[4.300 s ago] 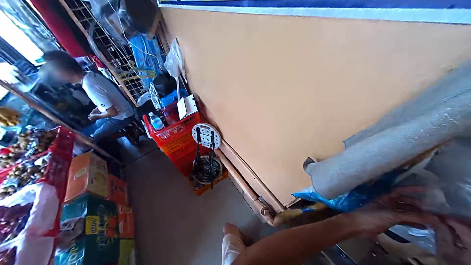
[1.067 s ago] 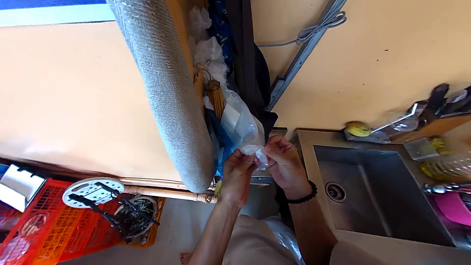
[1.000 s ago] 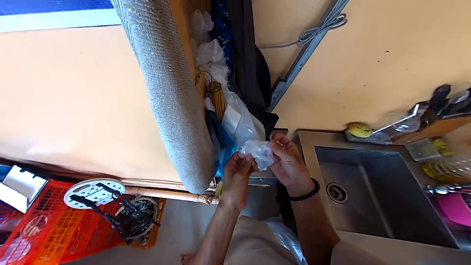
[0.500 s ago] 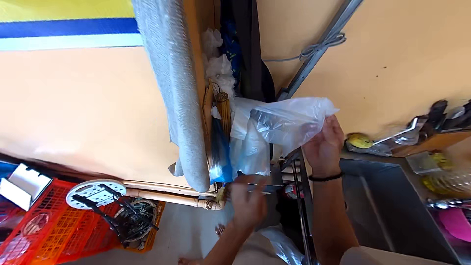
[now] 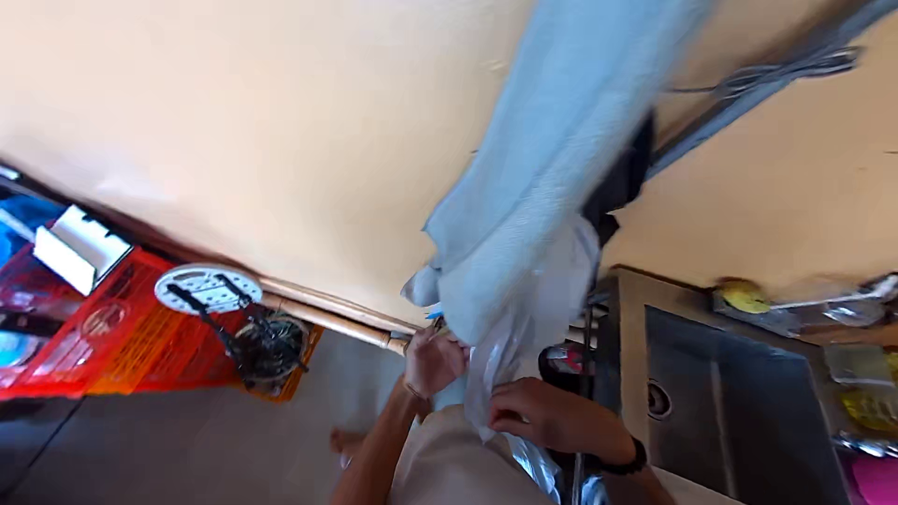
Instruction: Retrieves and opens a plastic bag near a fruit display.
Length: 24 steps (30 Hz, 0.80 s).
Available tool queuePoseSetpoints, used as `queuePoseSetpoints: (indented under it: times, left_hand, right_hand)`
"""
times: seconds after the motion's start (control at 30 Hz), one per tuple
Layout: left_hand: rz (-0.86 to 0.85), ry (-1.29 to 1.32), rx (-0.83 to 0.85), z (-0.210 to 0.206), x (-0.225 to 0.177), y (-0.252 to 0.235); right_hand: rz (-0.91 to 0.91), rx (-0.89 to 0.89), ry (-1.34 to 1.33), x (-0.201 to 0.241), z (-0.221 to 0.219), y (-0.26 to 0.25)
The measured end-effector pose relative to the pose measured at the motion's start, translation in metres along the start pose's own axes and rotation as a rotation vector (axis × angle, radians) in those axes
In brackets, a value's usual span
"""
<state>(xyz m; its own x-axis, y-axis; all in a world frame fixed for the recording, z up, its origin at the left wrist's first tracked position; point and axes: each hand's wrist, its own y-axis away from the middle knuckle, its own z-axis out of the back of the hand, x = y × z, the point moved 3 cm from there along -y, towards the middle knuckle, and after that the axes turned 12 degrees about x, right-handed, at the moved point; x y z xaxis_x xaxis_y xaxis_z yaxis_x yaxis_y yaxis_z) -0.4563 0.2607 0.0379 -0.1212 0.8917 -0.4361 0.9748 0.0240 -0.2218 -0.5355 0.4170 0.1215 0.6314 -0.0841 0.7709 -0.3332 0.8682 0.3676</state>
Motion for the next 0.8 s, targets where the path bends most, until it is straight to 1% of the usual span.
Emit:
queuePoseSetpoints:
  times: [0.03, 0.07, 0.1, 0.13, 0.17, 0.2, 0.23, 0.27, 0.3, 0.37, 0.4, 0.43, 0.47, 0.5, 0.53, 0.57, 0.6, 0.63, 0.7, 0.73, 0.8]
  left_hand:
    - [-0.020, -0.097, 0.064, 0.005, -0.013, 0.013]
    - [0.003, -0.277, 0.097, 0.007, -0.030, 0.027]
    - [0.088, -0.493, 0.108, 0.002, -0.050, 0.040]
    - [0.207, -0.690, 0.103, -0.003, -0.072, 0.054]
    - [0.312, -0.878, 0.048, -0.008, -0.090, 0.070]
    - [0.352, -1.064, -0.038, -0.007, -0.104, 0.092]
    - [0.324, -1.205, -0.142, 0.000, -0.118, 0.119]
    - [0.264, -1.267, -0.267, 0.009, -0.133, 0.152]
    - [0.179, -1.247, -0.413, 0.020, -0.150, 0.189]
    - [-0.013, -1.062, -0.692, 0.041, -0.178, 0.268]
    - [-0.114, -0.945, -0.808, 0.047, -0.190, 0.307]
    - [-0.209, -0.855, -0.890, 0.049, -0.201, 0.344]
    - [-0.282, -0.811, -0.945, 0.047, -0.212, 0.380]
    - [-0.331, -0.796, -0.976, 0.042, -0.224, 0.413]
    - [-0.354, -0.796, -1.002, 0.033, -0.236, 0.444]
    - [-0.369, -0.788, -1.027, 0.022, -0.246, 0.471]
    - [-0.389, -0.773, -1.051, 0.010, -0.257, 0.496]
    - [-0.413, -0.761, -1.071, 0.000, -0.267, 0.520]
    - [-0.456, -0.771, -1.136, -0.017, -0.288, 0.565]
    - [-0.463, -0.796, -1.180, -0.023, -0.298, 0.586]
    - [-0.469, -0.864, -1.266, -0.031, -0.319, 0.627]
  right_hand:
    - [-0.007, 0.084, 0.018, 0.005, -0.010, -0.026]
    - [-0.002, 0.162, 0.039, 0.011, -0.021, -0.053]
    - [0.013, 0.229, 0.062, 0.017, -0.032, -0.083]
    - [0.024, 0.290, 0.091, 0.025, -0.041, -0.113]
    - [0.037, 0.346, 0.117, 0.035, -0.051, -0.142]
    - [0.065, 0.390, 0.144, 0.046, -0.061, -0.171]
    - [0.099, 0.441, 0.174, 0.057, -0.072, -0.200]
    - [0.145, 0.492, 0.197, 0.068, -0.086, -0.230]
    - [0.193, 0.531, 0.221, 0.081, -0.103, -0.259]
    - [0.271, 0.600, 0.263, 0.112, -0.134, -0.309]
    - [0.330, 0.625, 0.271, 0.133, -0.142, -0.331]
    - [0.423, 0.593, 0.260, 0.154, -0.142, -0.351]
    - [0.530, 0.464, 0.221, 0.176, -0.136, -0.372]
    - [0.604, 0.299, 0.163, 0.198, -0.123, -0.396]
    - [0.641, 0.149, 0.096, 0.218, -0.109, -0.424]
    - [0.638, 0.049, 0.031, 0.233, -0.098, -0.456]
    - [0.589, 0.026, -0.024, 0.244, -0.094, -0.491]
    - [0.519, 0.081, -0.096, 0.253, -0.098, -0.528]
    - [0.443, 0.317, -0.252, 0.265, -0.127, -0.595]
    - [0.434, 0.456, -0.319, 0.273, -0.146, -0.618]
    - [0.452, 0.645, -0.377, 0.299, -0.177, -0.650]
